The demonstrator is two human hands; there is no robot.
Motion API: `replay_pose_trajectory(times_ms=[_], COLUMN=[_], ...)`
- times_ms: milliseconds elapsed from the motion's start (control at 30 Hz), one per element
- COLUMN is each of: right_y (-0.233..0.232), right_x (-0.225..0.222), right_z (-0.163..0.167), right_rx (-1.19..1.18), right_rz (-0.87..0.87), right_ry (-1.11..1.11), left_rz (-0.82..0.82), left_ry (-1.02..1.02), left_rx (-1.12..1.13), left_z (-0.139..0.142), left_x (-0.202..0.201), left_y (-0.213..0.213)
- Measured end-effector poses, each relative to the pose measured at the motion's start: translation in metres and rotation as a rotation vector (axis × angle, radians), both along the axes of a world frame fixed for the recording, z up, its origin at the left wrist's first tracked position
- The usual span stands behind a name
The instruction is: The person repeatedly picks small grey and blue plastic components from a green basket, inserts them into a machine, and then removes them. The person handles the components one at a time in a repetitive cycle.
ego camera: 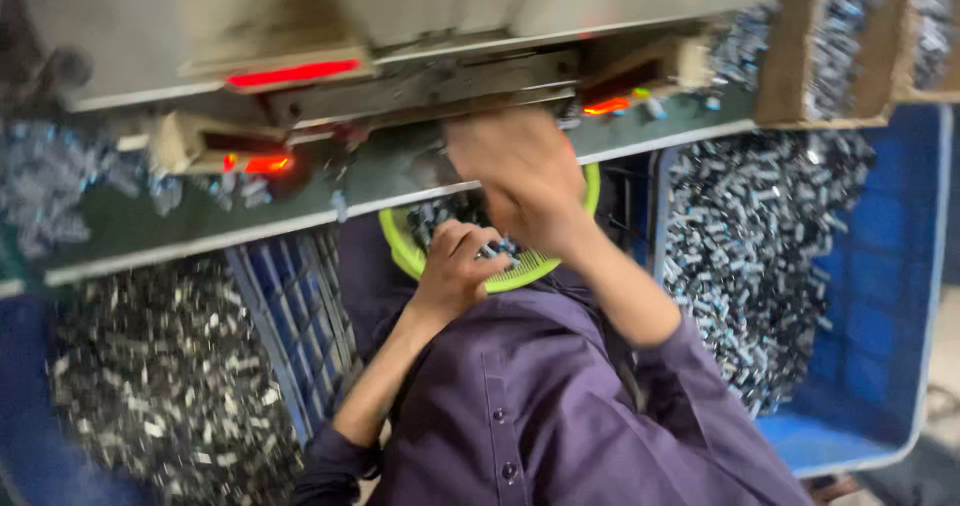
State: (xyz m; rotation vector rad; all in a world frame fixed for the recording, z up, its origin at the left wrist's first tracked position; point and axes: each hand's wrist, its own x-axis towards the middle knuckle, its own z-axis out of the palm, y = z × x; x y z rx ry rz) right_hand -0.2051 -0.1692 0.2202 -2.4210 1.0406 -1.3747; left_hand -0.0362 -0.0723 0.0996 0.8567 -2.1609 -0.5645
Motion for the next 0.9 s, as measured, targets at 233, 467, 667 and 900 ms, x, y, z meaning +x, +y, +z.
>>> replay_pose_trajectory(times_ms=[233,467,667,900], right_y=[0.104,0.108,0.094,0.101], right_x=[0.009,0.0,0.003,0.006], right_z=[-0.08,-0.093,-0.081,-0.108], right_rx=[1.295,0.685,0.853,1.089], right_rz=[0.3,-0.004,0.02,0.14], right_ry=[-0.912,-0.617,-0.89,-1.136], left_rz=[0.376,0.246,0.333,0.294], left_ry=[0.309,0.881,0.431,0.23], left_rx=[0.154,0.97,0.352,-0.004], left_z=[0.058,0.064,0.089,0.092], left_x=[0.014,0.001,0.012,0.012], left_y=[0.016,0.002,-0.018,-0.022])
